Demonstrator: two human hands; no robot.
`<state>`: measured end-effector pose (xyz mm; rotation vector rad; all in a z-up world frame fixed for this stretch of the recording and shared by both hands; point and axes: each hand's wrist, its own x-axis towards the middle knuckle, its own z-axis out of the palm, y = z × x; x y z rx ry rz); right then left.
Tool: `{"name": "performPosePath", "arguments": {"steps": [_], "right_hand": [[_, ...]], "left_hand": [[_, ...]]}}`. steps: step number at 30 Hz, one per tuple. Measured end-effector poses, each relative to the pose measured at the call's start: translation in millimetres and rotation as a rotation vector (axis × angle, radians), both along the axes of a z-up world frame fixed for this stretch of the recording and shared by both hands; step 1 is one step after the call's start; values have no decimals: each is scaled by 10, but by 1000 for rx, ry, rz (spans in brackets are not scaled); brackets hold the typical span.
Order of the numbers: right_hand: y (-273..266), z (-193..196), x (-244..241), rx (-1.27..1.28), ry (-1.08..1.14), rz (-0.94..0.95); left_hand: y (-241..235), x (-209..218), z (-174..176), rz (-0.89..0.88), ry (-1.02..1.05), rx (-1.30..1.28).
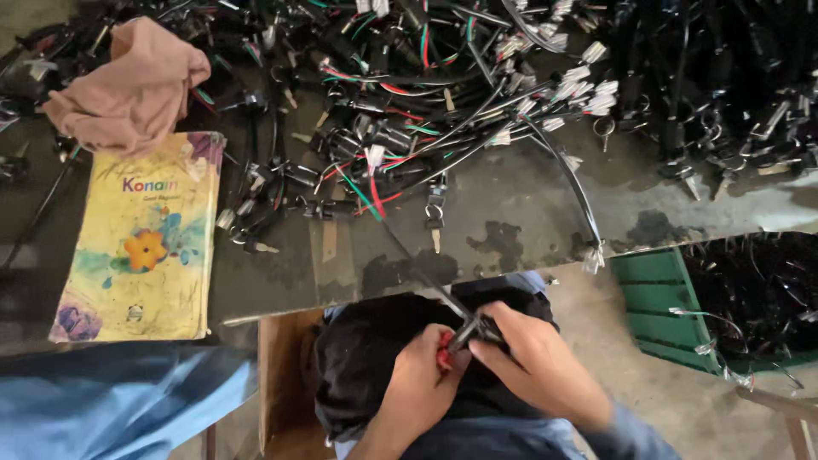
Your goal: The person repeatedly picks up ignition lock assemblies from a large pile on a metal table, uses red-handled pliers to strip the outer black insulation from the wires, and places the processed items back on the table. The task continues in a repetitive cycle throughout the clip.
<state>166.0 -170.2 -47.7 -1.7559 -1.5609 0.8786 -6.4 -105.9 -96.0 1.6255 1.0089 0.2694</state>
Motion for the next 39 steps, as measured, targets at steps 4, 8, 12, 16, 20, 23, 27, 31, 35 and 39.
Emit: {"name": "performPosePath", "arguments": {"steps": [4, 8, 12, 16, 20, 23, 27, 31, 35, 39], "right_hand": [[-196, 337, 132, -184, 157, 219], [-237, 435, 115, -114, 199, 254], [-143, 156, -18, 10, -79, 24], [-57, -416, -171, -132, -199, 6], [-161, -489, 185, -76, 34, 31], [-276, -200, 766, -266, 9, -513], [-228, 84, 1220, 444, -713, -743], [143, 1, 1015, 430, -729, -398], [329, -66, 1026, 185, -955, -539], [177, -143, 1074, 290, -955, -685]], "left_hand": [[152, -95, 227, -139, -464, 898], [268, -83, 147, -232, -487, 750], [50, -149, -141, -112, -333, 608], [-221, -168, -456, 2, 256, -147], [-89, -196, -356, -73, 164, 250], [169, -290, -80, -148, 99, 493], [670, -102, 184, -203, 193, 722], [1135, 321, 383, 7, -51, 1025], [1364, 645, 486, -4, 87, 1047], [1561, 670, 492, 12, 100, 972]]}}
